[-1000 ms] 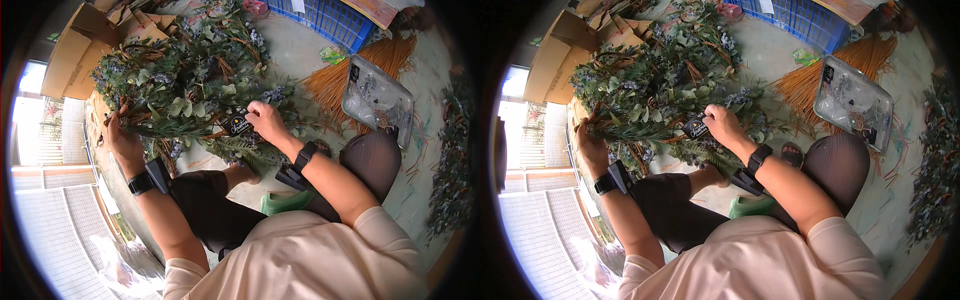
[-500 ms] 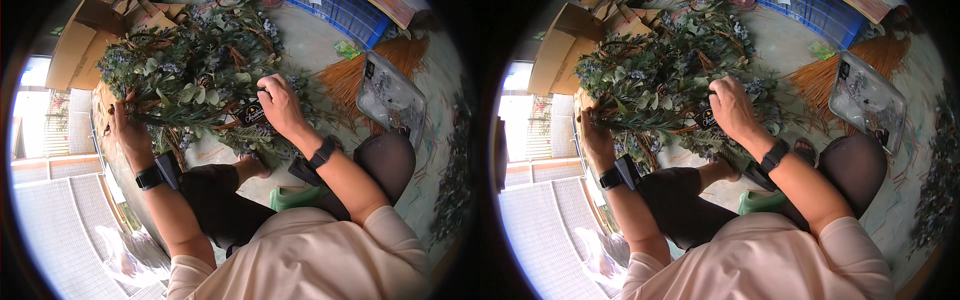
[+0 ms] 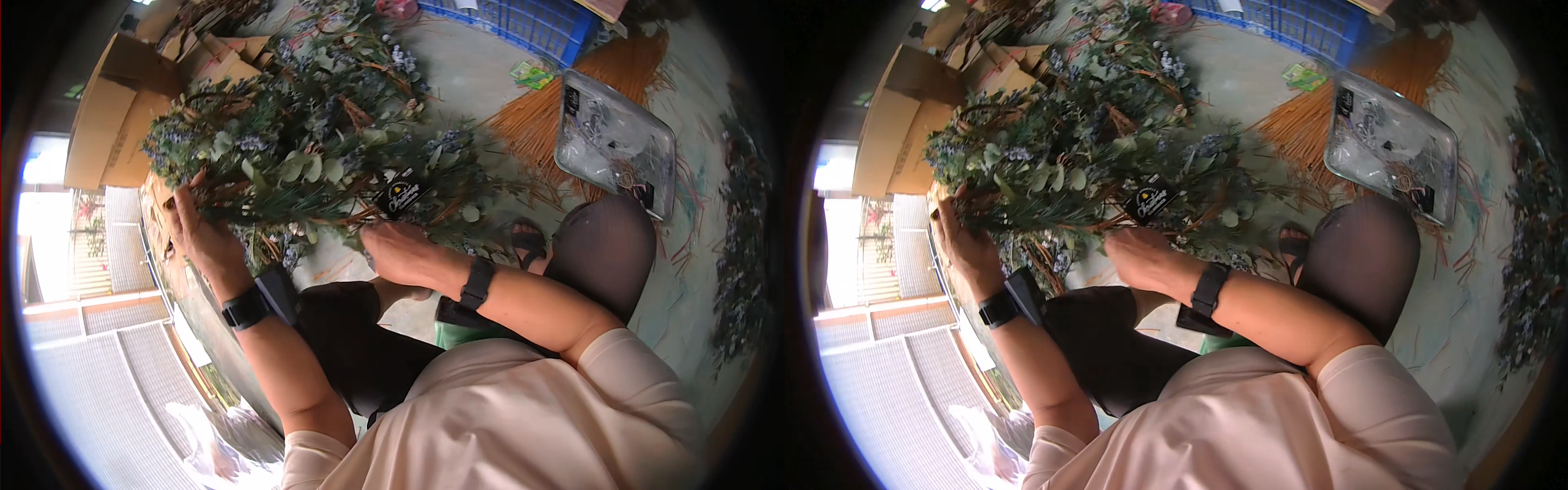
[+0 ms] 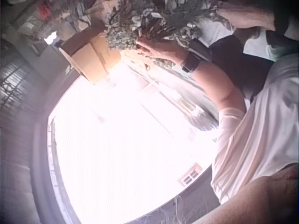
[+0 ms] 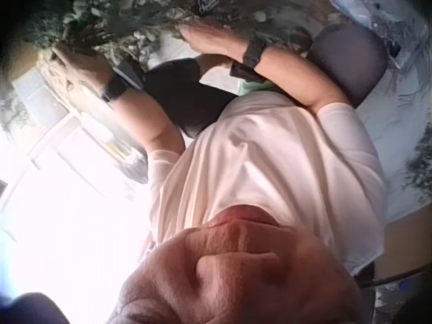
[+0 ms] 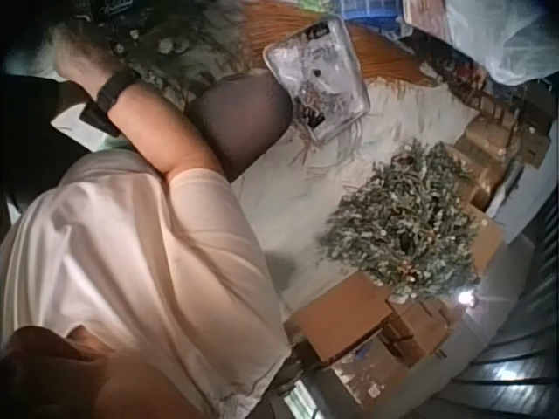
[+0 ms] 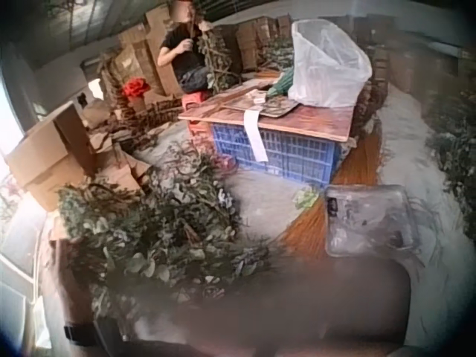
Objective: Assembling and bundling artificial plant branches and leaves in a workshop setting.
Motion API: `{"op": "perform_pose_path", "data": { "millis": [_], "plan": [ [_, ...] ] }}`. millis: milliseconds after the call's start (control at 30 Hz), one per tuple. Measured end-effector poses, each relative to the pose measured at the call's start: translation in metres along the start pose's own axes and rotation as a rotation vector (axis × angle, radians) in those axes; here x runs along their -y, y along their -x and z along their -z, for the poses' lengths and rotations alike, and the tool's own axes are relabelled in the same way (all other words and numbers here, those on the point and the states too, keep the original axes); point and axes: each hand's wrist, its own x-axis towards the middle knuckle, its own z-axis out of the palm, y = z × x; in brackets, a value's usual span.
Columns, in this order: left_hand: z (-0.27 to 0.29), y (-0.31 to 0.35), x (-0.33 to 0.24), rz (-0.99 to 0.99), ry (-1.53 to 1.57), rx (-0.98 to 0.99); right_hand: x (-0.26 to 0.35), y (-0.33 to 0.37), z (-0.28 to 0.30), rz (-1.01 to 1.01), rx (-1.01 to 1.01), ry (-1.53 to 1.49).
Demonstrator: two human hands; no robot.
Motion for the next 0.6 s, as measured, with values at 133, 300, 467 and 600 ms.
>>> {"op": "perform_pose_path", "data": {
  "millis": [133,300,467,600],
  "plan": [
    [-0.001,-0.003,0.004,-0.153,-0.140,-0.064,-0.003,-0.007,0.004,-0.065,-0.060,-0.415],
    [0.018,-0.007,0.005,0.077,0.131,-0.026,-0.036,-0.017,0.031,-0.044,-0.124,-0.522],
    [0.054,-0.018,0.015,0.131,0.127,0.042,-0.110,-0.015,0.045,-0.207,-0.397,-0.518],
    [0.061,-0.017,0.015,0.142,0.144,0.048,-0.111,-0.007,0.004,-0.032,-0.393,-0.347]
  ]
}}
